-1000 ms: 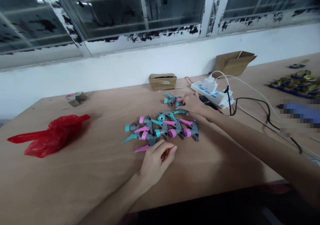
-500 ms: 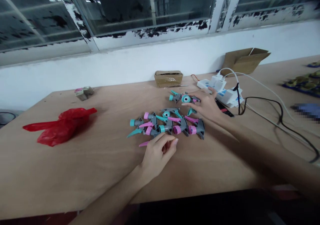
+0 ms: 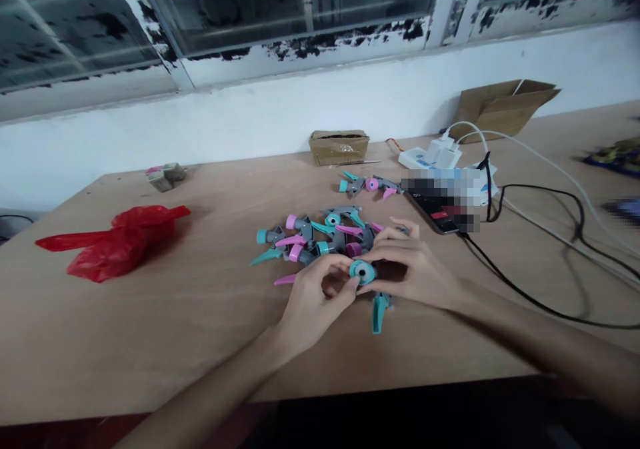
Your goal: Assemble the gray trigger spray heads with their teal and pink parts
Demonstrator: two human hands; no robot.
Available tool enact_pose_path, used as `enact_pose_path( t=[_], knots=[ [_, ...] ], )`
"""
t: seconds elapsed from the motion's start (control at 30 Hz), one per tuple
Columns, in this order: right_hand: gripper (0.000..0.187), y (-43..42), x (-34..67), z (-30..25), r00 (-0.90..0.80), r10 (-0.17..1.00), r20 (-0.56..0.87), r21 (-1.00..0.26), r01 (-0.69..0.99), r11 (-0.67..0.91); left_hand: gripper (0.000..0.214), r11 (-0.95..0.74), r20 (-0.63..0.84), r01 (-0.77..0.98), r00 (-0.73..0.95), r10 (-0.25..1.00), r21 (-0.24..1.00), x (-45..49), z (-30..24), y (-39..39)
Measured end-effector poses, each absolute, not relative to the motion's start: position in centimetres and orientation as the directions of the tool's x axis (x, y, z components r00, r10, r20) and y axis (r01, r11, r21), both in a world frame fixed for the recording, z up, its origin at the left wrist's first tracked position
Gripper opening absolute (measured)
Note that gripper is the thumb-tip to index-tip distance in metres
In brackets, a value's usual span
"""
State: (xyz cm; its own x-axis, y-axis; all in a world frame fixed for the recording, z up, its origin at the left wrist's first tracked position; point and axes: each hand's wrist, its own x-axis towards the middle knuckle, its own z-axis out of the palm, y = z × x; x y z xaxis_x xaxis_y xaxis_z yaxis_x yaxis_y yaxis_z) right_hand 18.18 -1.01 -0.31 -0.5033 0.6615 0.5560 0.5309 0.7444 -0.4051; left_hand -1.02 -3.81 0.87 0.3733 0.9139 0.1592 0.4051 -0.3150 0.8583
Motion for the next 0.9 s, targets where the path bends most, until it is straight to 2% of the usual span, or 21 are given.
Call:
enact_pose_path(
  t=[0.2, 0.4, 0.5, 0.63, 0.77, 0.9],
  knots=[
    [0.026, -1.8, 18.4, -0.9, -0.516, 0.634, 0.576, -0.394, 0.504, 0.768, 0.012, -0.271, 0.070, 0.409, 0.443, 0.894, 0.872, -1.2, 0.8, -3.4],
    [0.022, -2.5, 18.3, -1.2, -0.561, 0.607, 0.563, -0.403, 0.456, 0.794, 0.011, -0.359, 0.062, 0.565, 0.476, 0.878, 0.743, -1.4, 0.9, -3.1],
    [0.019, -2.7, 18.4, -1.4, -0.531, 0.632, 0.565, -0.424, 0.470, 0.774, 0.011, -0.347, 0.052, 0.563, 0.474, 0.879, 0.750, -1.3, 0.9, -3.3],
    [0.016, -2.9, 18.5, -1.5, -0.505, 0.623, 0.598, -0.424, 0.461, 0.780, 0.015, -0.211, -0.048, 0.489, 0.464, 0.884, 0.846, -1.1, 0.5, -3.7],
    [0.021, -3.0, 18.3, -1.3, -0.477, 0.622, 0.621, -0.431, 0.454, 0.780, 0.019, 0.045, -0.199, 0.300, 0.502, 0.842, 0.953, -0.9, 0.2, -3.9],
    [0.017, -3.1, 18.1, -1.2, -0.507, 0.598, 0.621, -0.425, 0.423, 0.800, 0.022, 0.292, -0.341, 0.180, 0.592, 0.731, 0.939, -1.0, 0.0, -3.5]
  ],
)
